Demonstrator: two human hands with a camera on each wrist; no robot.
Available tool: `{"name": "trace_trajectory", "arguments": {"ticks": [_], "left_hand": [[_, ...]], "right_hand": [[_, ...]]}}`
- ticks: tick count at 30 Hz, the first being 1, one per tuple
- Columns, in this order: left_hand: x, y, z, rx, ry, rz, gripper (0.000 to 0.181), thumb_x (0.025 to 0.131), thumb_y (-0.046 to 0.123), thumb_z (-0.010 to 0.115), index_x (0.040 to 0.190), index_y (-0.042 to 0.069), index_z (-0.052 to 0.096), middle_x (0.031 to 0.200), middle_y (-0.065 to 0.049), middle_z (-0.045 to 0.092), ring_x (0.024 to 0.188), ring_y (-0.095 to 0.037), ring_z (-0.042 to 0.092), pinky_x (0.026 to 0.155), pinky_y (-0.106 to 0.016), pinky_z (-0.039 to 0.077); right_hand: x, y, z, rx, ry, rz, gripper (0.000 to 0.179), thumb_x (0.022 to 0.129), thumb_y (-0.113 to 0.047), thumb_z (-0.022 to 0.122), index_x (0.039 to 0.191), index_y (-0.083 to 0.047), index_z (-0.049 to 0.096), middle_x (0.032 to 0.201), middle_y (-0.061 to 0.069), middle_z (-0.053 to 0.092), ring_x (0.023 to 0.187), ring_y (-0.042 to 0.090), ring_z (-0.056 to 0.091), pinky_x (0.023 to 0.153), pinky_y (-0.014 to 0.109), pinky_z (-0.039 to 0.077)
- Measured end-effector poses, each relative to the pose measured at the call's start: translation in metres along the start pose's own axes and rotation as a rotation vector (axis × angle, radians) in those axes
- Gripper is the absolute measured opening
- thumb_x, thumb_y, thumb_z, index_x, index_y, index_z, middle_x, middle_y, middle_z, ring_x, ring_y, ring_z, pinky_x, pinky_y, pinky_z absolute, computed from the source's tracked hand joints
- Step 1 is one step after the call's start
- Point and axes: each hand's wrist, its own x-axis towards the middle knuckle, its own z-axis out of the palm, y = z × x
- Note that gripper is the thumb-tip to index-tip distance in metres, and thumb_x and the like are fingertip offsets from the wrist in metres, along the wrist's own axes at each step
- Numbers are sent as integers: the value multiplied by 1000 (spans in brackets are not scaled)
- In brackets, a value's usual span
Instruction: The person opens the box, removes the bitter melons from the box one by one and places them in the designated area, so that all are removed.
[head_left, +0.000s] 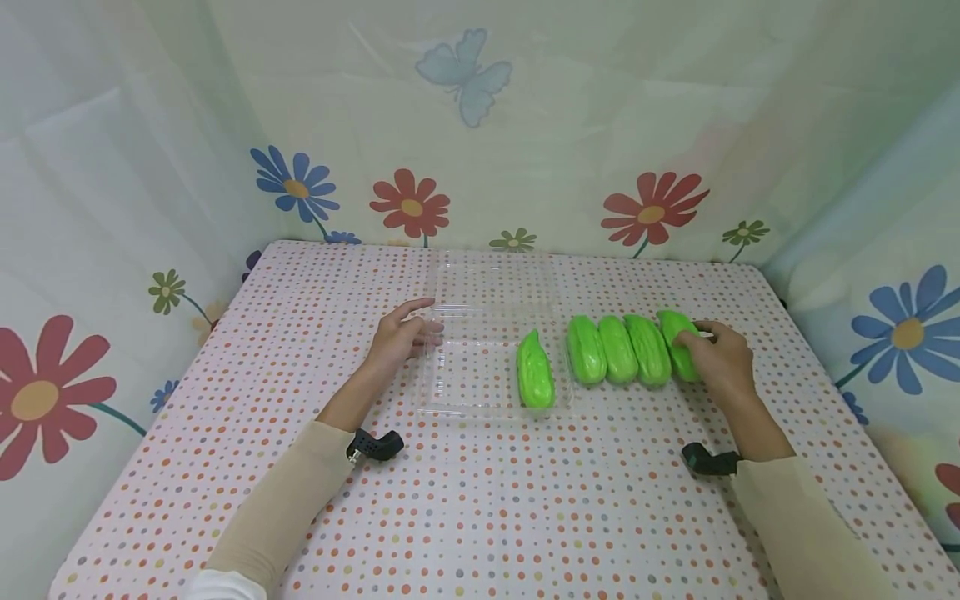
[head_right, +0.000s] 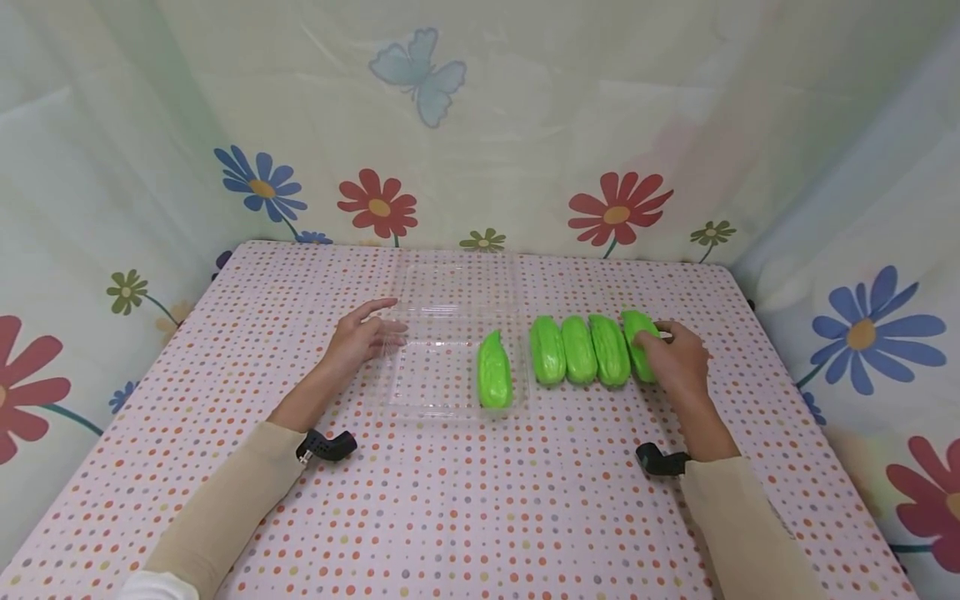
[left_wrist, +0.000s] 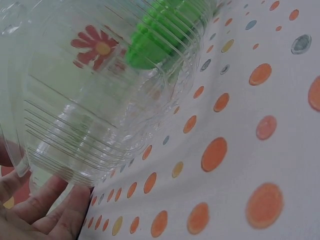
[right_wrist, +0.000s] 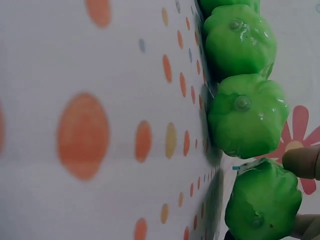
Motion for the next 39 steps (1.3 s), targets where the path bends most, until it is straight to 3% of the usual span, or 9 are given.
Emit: {"name": "trace_trajectory", "arguments": {"ticks": [12,17,25,39], "left_hand": [[0,-2,0,2,1,-7,48,101,16,46,149,19,52,124,-17,70,97,-22,74,77,-26,60],[-1,-2,0,0,2,-5,48,101,16,46,148,18,52,124,-17,70,97,-22,74,78,-25,60],[-1,1,1,-1,0,-10,48,101,15,46,149,18,52,124,-18,70,103,-29,73,83,-33,60],[-2,0,1,3,2,-3,49,100,16,47,148,19,53,122,-14,71,99,-24,73,81,-28,60]], "right_hand": [[0,0,1,-51,-85,-3,72,96,-34,57,154,2,37,129,31,54,105,38,57,69,33,48],[-1,-1,1,-62,-93,-8,72,96,-34,55,155,3,35,131,32,52,108,40,56,72,35,48],[-5,-4,1,-86,-112,4,74,98,-36,54,156,4,31,140,36,46,118,47,52,86,50,50],[-5,-3,1,-103,-120,11,77,98,-39,54,155,8,30,140,37,45,120,48,51,89,53,50]]}}
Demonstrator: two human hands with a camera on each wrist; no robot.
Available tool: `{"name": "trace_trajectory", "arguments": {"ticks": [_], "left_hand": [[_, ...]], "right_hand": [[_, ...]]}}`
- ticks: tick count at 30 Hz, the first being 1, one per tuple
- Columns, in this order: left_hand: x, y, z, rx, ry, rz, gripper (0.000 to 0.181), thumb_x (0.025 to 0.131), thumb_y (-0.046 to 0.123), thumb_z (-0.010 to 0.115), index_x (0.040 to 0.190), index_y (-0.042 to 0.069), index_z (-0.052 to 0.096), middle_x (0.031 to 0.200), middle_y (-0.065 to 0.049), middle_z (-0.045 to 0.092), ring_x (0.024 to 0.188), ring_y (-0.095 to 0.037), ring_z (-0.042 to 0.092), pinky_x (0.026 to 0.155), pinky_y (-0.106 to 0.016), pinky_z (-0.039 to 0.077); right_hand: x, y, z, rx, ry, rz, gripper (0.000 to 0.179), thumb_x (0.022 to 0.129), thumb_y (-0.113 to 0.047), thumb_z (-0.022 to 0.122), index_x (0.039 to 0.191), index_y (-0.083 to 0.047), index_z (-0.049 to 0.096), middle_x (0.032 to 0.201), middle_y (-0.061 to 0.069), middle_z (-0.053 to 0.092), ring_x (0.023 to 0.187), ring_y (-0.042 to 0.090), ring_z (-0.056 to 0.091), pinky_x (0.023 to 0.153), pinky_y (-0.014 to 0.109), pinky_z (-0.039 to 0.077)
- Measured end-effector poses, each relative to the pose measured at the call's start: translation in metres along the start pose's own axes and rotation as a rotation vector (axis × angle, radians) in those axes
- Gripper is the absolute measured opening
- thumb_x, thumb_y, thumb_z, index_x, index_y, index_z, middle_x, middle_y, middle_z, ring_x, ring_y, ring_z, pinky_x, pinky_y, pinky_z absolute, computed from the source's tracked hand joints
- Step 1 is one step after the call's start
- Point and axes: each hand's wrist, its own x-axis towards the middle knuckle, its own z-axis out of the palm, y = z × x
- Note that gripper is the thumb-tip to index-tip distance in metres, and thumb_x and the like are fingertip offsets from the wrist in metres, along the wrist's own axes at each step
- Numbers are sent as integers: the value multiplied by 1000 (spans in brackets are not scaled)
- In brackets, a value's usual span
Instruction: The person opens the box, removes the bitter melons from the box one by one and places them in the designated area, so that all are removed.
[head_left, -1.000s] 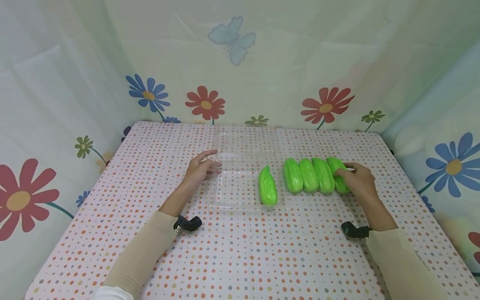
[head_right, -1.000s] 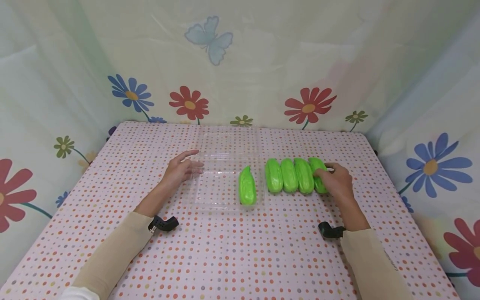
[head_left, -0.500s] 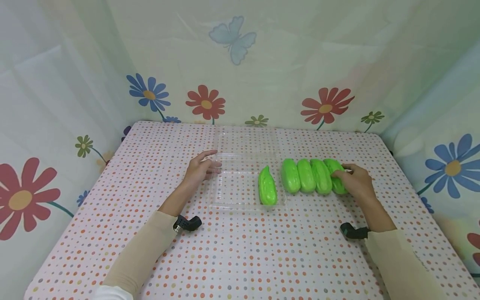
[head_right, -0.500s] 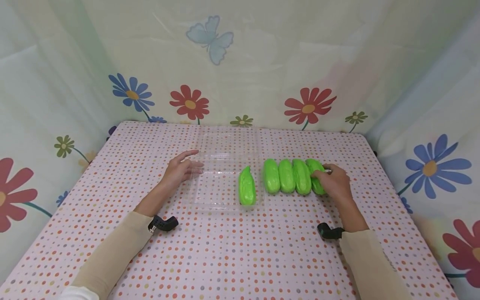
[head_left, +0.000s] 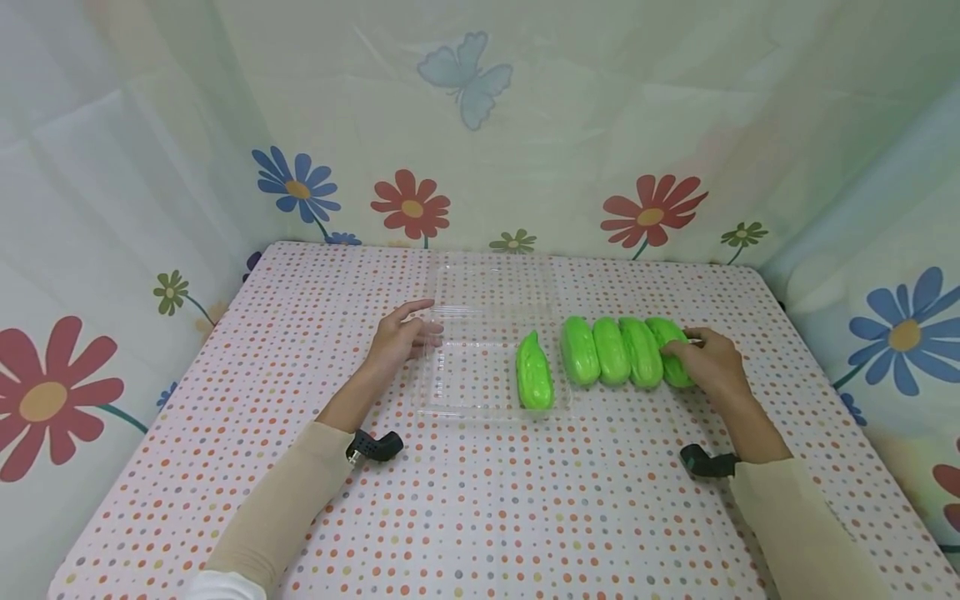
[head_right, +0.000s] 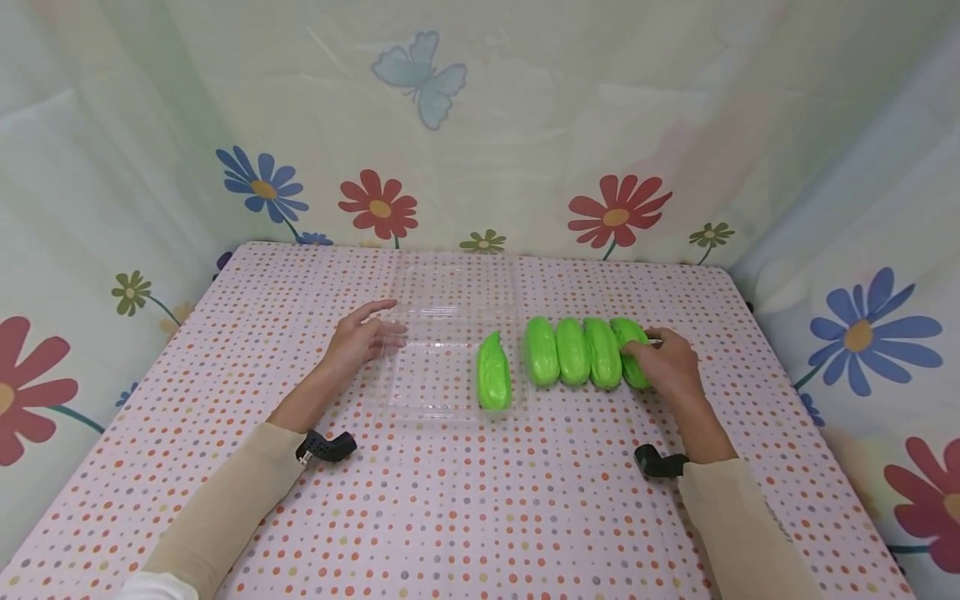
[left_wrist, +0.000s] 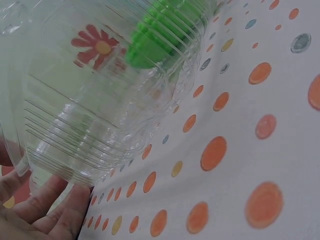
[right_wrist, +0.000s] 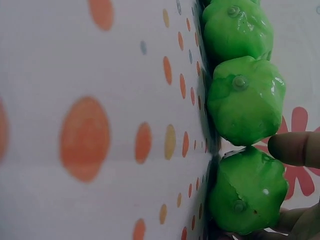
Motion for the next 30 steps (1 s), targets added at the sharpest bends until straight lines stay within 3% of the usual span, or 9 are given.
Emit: {"name": "trace_trajectory", "arguments": {"ticks": [9,15,18,22,30], "left_hand": [[1,-1,1,-5,2,2,49,100,14,45,148,18,53,121,-16,71,96,-23,74,78,-27,60],[1,0,1,-16,-2,10,49,100,14,47,148,18,53,122,-18,71,94,-23,74,76,-26,60],[1,1,0,-22,2,11,47,100,14,49,147,17,54,121,-18,71,93,-23,74,75,-26,60],[1,1,0,-18,1,13,47,100,14,49,148,17,54,122,-19,70,92,-21,74,73,-25,60],[1,1,0,-7,4,7,49,99,14,48,148,18,53,123,-19,70,92,-22,74,71,-24,58]], "right_hand": [[2,1,-2,40,3,13,76,98,-40,54,156,5,31,146,35,42,125,48,48,92,56,48],[0,-4,-5,98,100,-9,71,99,-37,52,156,2,33,149,33,41,133,50,41,99,60,44],[-4,-15,-4,151,216,-18,64,99,-33,54,153,-2,41,152,25,41,139,45,34,103,57,40],[-15,-38,1,212,319,-82,54,97,-28,59,146,-5,51,147,18,49,133,35,41,96,46,41],[-29,-75,14,218,276,-218,51,96,-26,62,140,-3,55,133,18,57,111,27,50,80,31,42]]}}
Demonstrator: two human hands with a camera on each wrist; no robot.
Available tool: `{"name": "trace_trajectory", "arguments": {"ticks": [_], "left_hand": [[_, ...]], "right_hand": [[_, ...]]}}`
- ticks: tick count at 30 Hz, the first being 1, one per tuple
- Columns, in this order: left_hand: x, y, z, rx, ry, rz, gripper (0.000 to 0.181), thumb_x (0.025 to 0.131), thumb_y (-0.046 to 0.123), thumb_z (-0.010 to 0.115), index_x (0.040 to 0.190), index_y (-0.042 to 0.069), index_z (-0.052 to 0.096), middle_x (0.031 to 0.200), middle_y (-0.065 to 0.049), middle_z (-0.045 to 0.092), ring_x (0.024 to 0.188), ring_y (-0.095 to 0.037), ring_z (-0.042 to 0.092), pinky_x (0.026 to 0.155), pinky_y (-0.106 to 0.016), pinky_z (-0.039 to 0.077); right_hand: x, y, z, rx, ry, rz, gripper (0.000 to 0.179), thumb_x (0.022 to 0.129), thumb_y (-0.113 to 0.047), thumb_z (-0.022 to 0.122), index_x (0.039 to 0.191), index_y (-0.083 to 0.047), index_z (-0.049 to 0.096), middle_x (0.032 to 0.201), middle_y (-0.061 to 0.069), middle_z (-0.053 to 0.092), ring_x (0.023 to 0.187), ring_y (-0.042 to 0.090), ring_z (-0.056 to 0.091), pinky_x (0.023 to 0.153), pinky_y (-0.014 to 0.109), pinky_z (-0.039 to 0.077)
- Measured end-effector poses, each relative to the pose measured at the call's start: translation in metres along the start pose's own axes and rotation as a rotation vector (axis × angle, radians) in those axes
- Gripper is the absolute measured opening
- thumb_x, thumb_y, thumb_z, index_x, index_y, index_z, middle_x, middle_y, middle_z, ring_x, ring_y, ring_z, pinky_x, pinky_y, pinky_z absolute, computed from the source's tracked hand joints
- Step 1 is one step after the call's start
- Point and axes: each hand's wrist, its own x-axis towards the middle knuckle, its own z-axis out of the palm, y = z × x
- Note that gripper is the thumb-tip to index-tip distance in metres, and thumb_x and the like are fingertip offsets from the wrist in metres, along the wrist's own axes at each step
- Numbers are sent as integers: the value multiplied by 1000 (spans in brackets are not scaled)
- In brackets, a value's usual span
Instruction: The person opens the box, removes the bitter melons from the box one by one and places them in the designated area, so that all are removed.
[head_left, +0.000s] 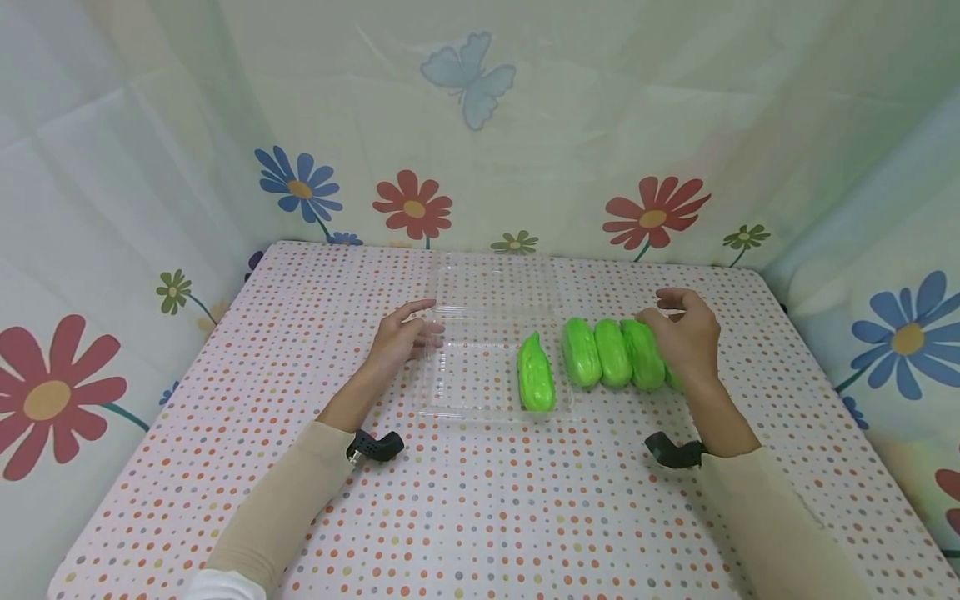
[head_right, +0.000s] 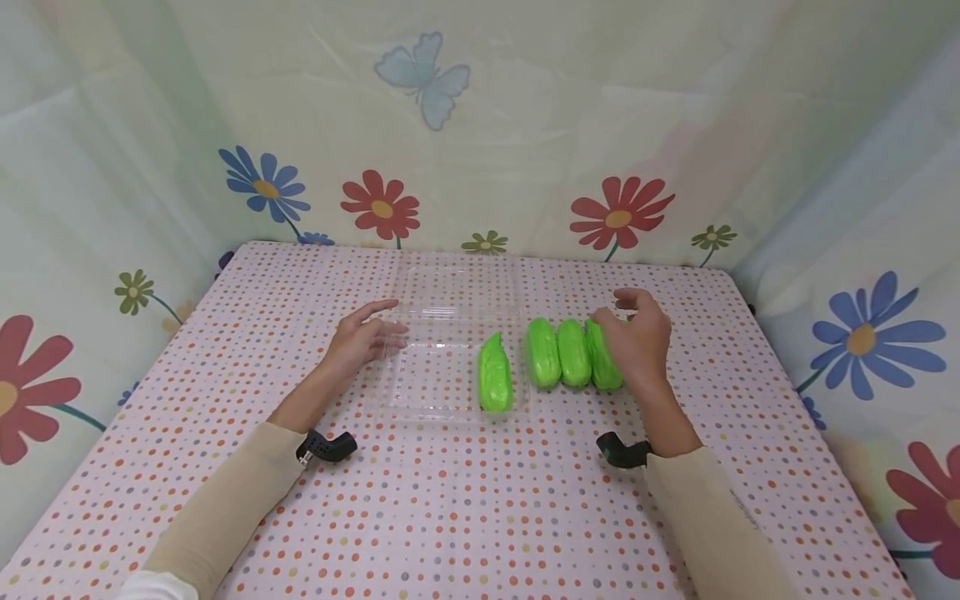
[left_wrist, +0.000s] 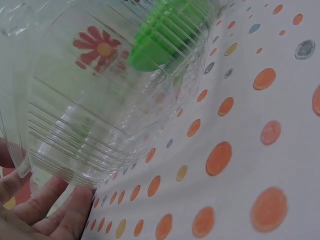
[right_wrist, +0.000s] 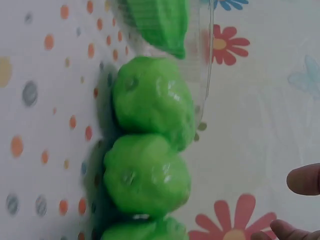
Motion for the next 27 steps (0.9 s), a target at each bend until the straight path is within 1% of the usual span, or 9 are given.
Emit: {"name": "trace_trajectory", "arguments": {"ticks": [4,8,12,17,24,27], "left_hand": [[-1,1,0,2,-3,-7,49,100,15,49,148,18,53,124,-18,70,97,-28,73,74,-27,59],[-2,2,1,-4,-8,-10,48,101,15,49,148,18,53,124,-18,69,102,-33,72,78,-31,60],[-2,2,1,-11,-6,-8,49,100,15,50,148,18,53,123,-18,70,103,-33,72,79,-31,60],[-1,2,1,-15,0,-5,50,98,14,50,148,18,54,120,-16,71,101,-33,72,78,-30,61],[-1,2,2,-2,3,-8,49,99,15,50,148,18,53,121,-16,71,95,-26,74,76,-27,60],[-2,3,2,-4,2,-10,50,99,16,50,148,18,53,121,-16,71,94,-25,74,76,-27,60]], "right_hand": [[-2,-11,10,22,-31,-23,49,96,-27,63,139,-4,56,130,16,59,104,22,49,79,31,43],[-9,-22,20,39,-66,-65,46,95,-24,65,136,-3,58,123,17,62,100,23,50,79,33,42],[-17,-29,29,9,-115,-129,42,94,-18,66,131,-1,60,113,19,64,96,27,51,78,35,41],[-25,-36,40,-35,-172,-205,38,93,-15,67,128,0,61,105,19,66,92,31,55,76,37,45],[-35,-43,50,-44,-235,-209,38,92,-18,69,127,-2,62,105,17,68,88,29,61,71,36,49],[-38,-45,55,-59,-258,-223,38,92,-19,69,127,-2,62,104,16,69,87,29,63,70,36,51]]}}
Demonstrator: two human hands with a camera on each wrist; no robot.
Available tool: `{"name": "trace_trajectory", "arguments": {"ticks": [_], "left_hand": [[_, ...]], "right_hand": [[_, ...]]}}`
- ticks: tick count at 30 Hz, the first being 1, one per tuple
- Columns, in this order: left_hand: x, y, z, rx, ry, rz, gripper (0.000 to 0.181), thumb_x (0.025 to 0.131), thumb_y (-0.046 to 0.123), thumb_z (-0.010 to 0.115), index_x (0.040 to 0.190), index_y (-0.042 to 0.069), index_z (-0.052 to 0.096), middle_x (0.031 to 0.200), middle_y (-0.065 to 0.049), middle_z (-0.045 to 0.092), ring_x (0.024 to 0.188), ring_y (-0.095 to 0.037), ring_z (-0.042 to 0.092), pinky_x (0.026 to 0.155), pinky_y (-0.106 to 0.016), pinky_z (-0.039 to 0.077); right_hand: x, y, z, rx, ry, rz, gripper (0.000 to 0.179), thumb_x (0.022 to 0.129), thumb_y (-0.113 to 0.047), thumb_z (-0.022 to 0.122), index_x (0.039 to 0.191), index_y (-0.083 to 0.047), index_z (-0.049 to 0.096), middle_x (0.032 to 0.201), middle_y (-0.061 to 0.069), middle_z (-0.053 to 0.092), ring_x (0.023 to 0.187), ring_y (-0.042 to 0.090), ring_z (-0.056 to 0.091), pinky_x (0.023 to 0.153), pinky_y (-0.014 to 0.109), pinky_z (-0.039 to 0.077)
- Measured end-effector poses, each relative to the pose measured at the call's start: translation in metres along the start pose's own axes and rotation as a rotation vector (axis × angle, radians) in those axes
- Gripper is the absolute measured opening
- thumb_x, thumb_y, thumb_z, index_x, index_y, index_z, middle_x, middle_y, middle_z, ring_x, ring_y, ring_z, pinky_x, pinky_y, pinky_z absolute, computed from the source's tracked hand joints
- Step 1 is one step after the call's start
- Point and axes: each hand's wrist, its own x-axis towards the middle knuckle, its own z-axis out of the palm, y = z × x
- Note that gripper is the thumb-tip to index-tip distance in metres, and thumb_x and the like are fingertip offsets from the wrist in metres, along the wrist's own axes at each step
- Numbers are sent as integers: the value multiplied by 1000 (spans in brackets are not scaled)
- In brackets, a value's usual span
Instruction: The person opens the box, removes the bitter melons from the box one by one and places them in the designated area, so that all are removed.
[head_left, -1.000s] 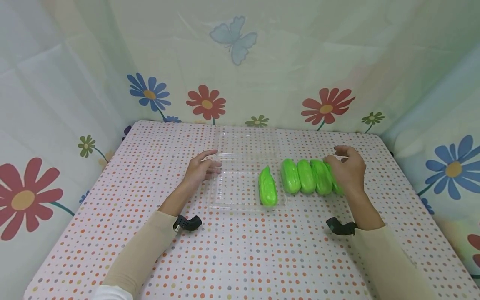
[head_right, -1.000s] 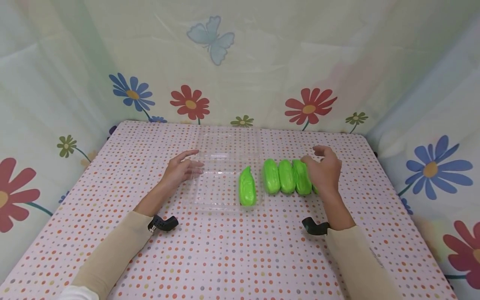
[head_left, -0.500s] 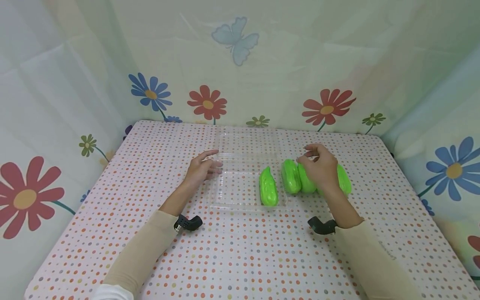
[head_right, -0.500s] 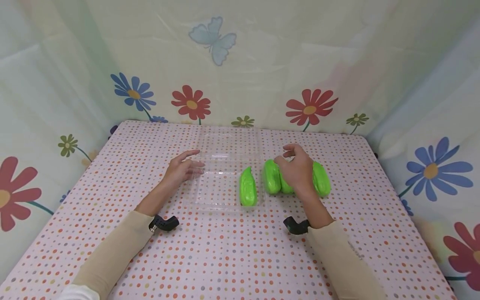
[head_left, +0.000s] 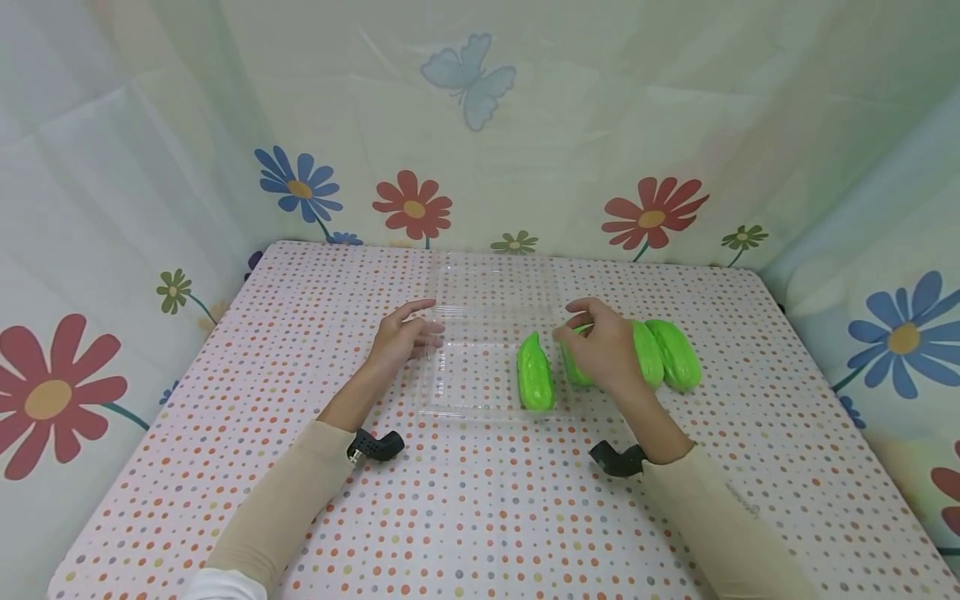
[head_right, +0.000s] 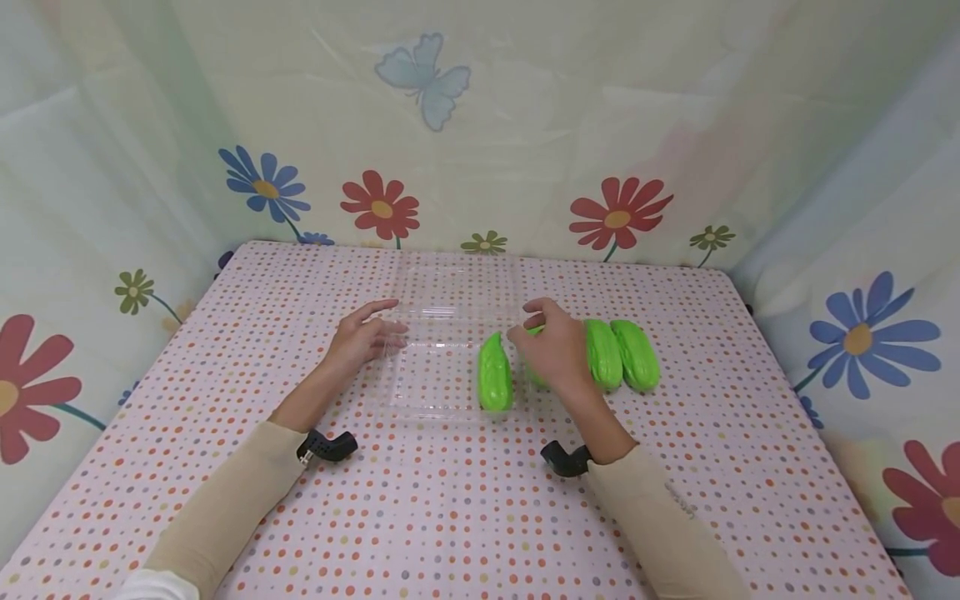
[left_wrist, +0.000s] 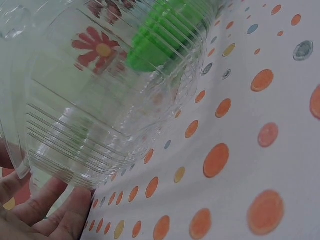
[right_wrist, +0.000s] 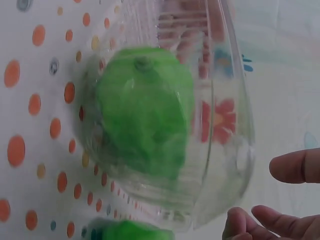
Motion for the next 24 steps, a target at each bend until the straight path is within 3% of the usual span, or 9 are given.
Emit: {"name": "trace_trajectory", "arguments": {"ticks": [4,9,12,16,21,24], "left_hand": [[0,1,1,-2,2,-12,49,99,15,49,148,19,54,121,-17,71,95,-25,74,77,-28,60],[0,0,1,4,6,-29,49,100,14,46,148,20,54,124,-17,70,95,-24,74,80,-29,60],[0,0,0,6,10,-20,48,101,15,47,148,19,54,123,-17,71,95,-24,74,80,-29,60],[0,-1,0,13,10,-10,47,102,16,48,148,19,53,123,-16,71,96,-23,74,80,-28,60],[-1,-2,-1,19,6,-11,47,101,17,49,148,19,53,122,-15,71,95,-22,74,80,-28,59],[-1,-2,-1,24,11,-7,47,101,18,50,148,19,53,121,-14,72,95,-21,74,79,-27,59]], "right_hand": [[-3,-3,7,-37,-75,10,42,93,-23,68,129,-3,61,107,17,70,89,30,67,71,38,54],[-8,-11,17,-168,-153,-6,49,93,-27,66,134,-2,57,112,19,70,82,29,68,64,38,54],[-10,-17,24,-272,-171,-47,53,92,-28,65,136,-1,55,90,16,70,63,24,60,50,32,48],[-12,-21,32,-403,-205,-95,60,91,-29,67,140,1,52,72,10,61,53,21,51,41,31,42],[-16,-24,40,-526,-223,-126,66,91,-37,70,142,1,50,84,13,67,59,25,58,42,35,46],[-17,-24,43,-557,-229,-126,69,91,-41,70,143,0,50,83,14,67,60,26,58,42,37,45]]}}
